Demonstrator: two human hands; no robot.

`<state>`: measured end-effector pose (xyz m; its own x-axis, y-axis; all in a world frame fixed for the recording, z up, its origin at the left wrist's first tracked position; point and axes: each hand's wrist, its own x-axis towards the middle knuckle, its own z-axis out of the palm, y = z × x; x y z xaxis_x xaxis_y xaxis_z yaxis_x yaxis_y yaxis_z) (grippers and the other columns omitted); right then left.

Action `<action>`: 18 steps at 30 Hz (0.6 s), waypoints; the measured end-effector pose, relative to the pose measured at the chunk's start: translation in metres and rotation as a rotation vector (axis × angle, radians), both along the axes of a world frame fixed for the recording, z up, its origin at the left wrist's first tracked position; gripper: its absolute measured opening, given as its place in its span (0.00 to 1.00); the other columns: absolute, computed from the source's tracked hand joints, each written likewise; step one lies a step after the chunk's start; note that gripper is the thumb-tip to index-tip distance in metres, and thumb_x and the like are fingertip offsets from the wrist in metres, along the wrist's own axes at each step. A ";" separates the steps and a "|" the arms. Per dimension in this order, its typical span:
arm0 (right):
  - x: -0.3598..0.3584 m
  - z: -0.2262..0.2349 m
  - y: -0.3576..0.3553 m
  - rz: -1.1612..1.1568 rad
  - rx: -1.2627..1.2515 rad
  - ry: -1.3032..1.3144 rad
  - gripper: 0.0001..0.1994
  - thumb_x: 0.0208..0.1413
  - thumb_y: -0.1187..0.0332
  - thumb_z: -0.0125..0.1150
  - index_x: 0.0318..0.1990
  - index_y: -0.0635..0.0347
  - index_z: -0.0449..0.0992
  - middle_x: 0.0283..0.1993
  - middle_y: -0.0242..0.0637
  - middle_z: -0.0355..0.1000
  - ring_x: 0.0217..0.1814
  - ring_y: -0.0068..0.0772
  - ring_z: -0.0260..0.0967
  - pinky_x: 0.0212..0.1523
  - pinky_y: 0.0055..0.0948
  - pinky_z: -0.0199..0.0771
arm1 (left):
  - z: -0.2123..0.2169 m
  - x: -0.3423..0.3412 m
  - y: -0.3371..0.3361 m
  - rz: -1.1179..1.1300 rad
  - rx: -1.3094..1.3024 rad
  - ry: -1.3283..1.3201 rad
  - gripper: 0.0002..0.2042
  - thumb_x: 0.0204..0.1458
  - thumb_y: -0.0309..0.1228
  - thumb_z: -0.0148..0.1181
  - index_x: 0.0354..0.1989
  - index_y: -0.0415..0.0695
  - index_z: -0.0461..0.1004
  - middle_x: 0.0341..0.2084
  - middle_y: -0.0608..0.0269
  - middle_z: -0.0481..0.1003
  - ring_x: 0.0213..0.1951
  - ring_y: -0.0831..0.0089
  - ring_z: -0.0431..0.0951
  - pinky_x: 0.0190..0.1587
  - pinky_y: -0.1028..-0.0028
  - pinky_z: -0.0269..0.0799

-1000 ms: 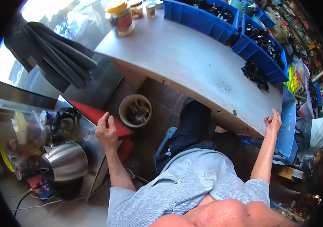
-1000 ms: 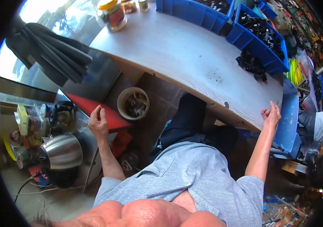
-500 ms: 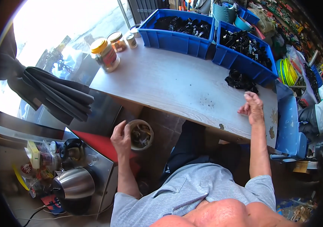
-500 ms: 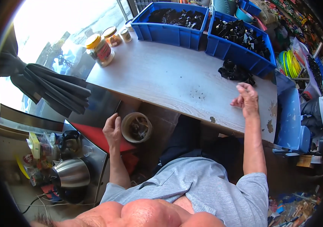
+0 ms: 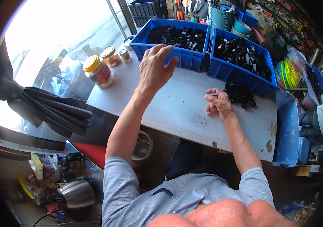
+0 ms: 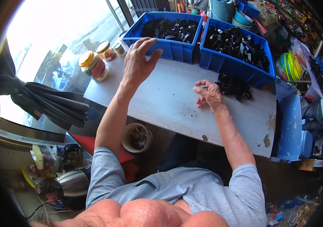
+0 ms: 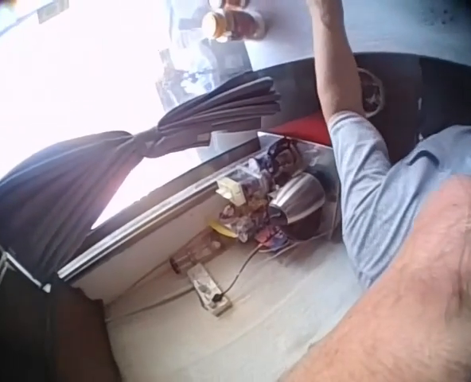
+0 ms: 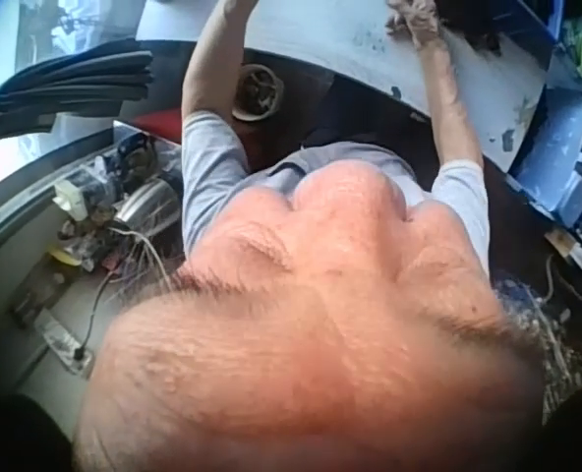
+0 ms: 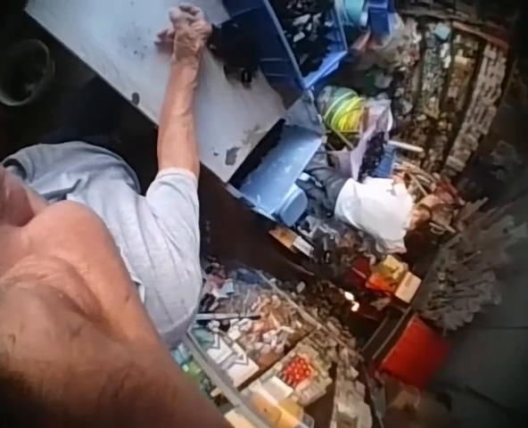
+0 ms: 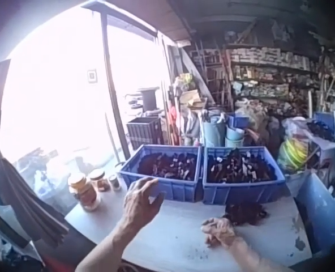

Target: Assembling small black plastic components at a workbench by hand.

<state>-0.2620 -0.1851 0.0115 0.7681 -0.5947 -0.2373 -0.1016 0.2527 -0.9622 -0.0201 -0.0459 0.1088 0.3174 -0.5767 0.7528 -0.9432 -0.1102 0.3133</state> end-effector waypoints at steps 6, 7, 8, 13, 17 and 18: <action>-0.001 -0.012 -0.027 0.200 0.031 -0.142 0.19 0.59 0.66 0.66 0.52 0.67 0.70 0.20 0.29 0.67 0.22 0.27 0.75 0.26 0.35 0.84 | 0.005 0.034 -0.102 0.094 0.464 0.059 0.30 0.51 0.51 0.65 0.62 0.52 0.74 0.62 0.53 0.71 0.63 0.51 0.69 0.62 0.56 0.68; -0.005 -0.015 -0.031 0.193 0.082 -0.189 0.18 0.60 0.67 0.65 0.52 0.67 0.70 0.20 0.29 0.67 0.23 0.28 0.75 0.27 0.38 0.84 | 0.003 0.041 -0.121 0.094 0.543 0.067 0.36 0.48 0.56 0.66 0.65 0.53 0.71 0.62 0.51 0.70 0.63 0.50 0.69 0.63 0.57 0.68; -0.006 -0.017 -0.031 0.190 0.139 -0.236 0.18 0.60 0.67 0.64 0.52 0.68 0.70 0.20 0.30 0.67 0.23 0.29 0.75 0.29 0.41 0.85 | 0.002 0.046 -0.135 0.103 0.552 0.063 0.36 0.48 0.56 0.66 0.65 0.53 0.71 0.62 0.51 0.70 0.63 0.50 0.69 0.63 0.57 0.68; -0.004 -0.019 -0.029 0.189 0.264 -0.304 0.17 0.61 0.67 0.65 0.53 0.65 0.71 0.21 0.29 0.67 0.24 0.27 0.75 0.32 0.40 0.85 | -0.018 0.070 -0.199 0.034 0.981 0.103 0.53 0.36 0.69 0.67 0.74 0.62 0.58 0.67 0.48 0.63 0.67 0.45 0.65 0.66 0.49 0.65; -0.007 -0.018 -0.033 0.153 0.319 -0.325 0.17 0.62 0.67 0.64 0.54 0.64 0.71 0.19 0.31 0.68 0.25 0.32 0.75 0.34 0.53 0.85 | -0.014 0.061 -0.223 0.089 1.103 0.053 0.52 0.35 0.68 0.67 0.74 0.67 0.57 0.69 0.48 0.60 0.68 0.41 0.63 0.66 0.47 0.64; -0.007 -0.018 -0.034 0.141 0.353 -0.339 0.16 0.62 0.67 0.64 0.54 0.64 0.71 0.19 0.31 0.68 0.25 0.32 0.75 0.35 0.55 0.84 | -0.015 0.065 -0.224 0.091 1.109 0.056 0.52 0.35 0.68 0.67 0.74 0.67 0.57 0.69 0.48 0.60 0.68 0.41 0.63 0.66 0.47 0.64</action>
